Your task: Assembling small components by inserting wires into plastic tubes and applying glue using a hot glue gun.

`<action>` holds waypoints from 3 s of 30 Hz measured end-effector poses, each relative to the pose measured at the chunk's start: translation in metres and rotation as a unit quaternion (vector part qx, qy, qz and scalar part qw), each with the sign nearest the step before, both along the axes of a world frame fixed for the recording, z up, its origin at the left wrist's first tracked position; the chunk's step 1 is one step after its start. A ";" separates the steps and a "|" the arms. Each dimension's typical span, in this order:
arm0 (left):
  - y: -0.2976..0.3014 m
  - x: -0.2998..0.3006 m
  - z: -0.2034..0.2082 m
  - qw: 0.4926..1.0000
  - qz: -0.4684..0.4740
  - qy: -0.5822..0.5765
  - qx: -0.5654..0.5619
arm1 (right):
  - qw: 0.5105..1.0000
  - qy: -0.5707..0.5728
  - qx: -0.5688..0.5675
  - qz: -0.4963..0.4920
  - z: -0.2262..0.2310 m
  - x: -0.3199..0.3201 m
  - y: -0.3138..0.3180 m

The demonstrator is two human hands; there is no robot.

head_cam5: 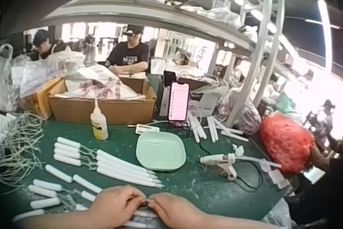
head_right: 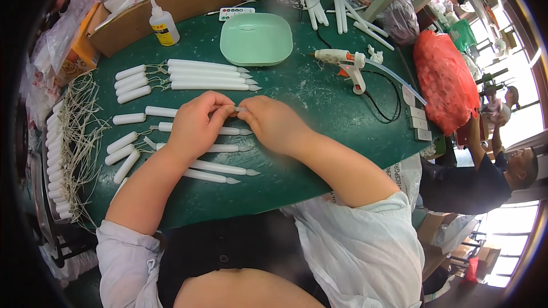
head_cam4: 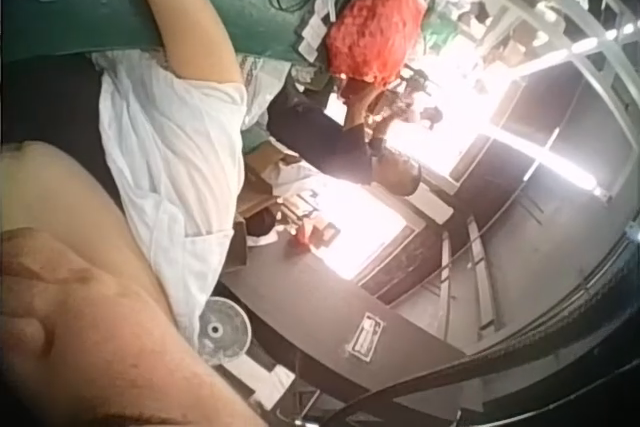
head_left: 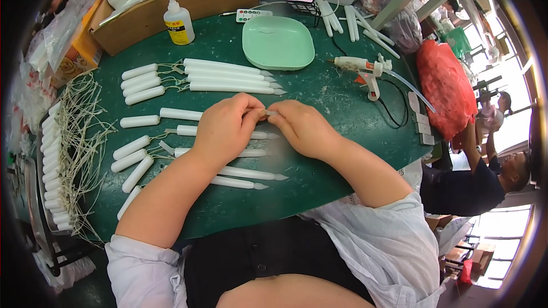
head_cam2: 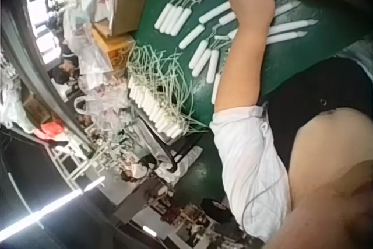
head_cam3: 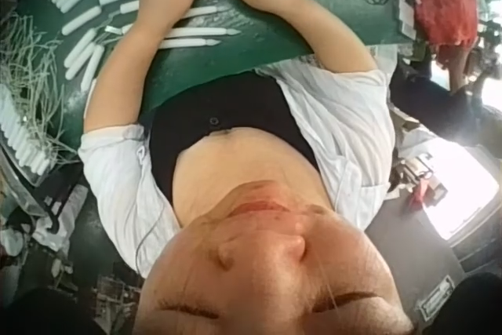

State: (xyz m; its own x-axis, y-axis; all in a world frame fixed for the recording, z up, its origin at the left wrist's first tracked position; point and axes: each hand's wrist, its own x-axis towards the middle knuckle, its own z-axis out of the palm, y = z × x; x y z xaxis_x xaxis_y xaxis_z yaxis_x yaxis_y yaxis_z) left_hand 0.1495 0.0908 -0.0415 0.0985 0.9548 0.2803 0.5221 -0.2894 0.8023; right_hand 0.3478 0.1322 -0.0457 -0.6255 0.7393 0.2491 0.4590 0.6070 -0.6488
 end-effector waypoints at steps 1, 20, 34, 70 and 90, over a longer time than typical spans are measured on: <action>0.001 -0.001 0.001 0.999 -0.011 0.031 -0.001 | 0.997 -0.015 0.082 0.004 -0.006 0.002 0.002; 0.010 -0.019 -0.001 0.970 -0.049 0.210 0.111 | 0.978 -0.110 0.178 0.008 -0.007 0.014 0.014; 0.009 -0.018 0.000 0.964 -0.066 0.232 0.116 | 0.970 -0.108 0.217 0.025 -0.006 0.010 0.010; -0.106 -0.104 0.078 0.940 0.109 0.321 0.044 | 0.936 -0.042 0.345 0.051 0.052 -0.004 -0.026; -0.170 -0.099 -0.001 0.941 0.232 0.204 0.136 | 0.980 -0.029 0.152 0.127 0.015 -0.117 -0.106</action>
State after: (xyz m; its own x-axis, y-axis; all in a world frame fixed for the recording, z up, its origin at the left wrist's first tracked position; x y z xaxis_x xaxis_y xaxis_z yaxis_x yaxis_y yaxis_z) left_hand 0.0505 -0.0793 -0.0430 -0.1584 0.8204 0.5494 0.8914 -0.1204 0.4369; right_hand 0.2305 0.0260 -0.0307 -0.7995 0.4547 0.3925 0.2988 0.8679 -0.3969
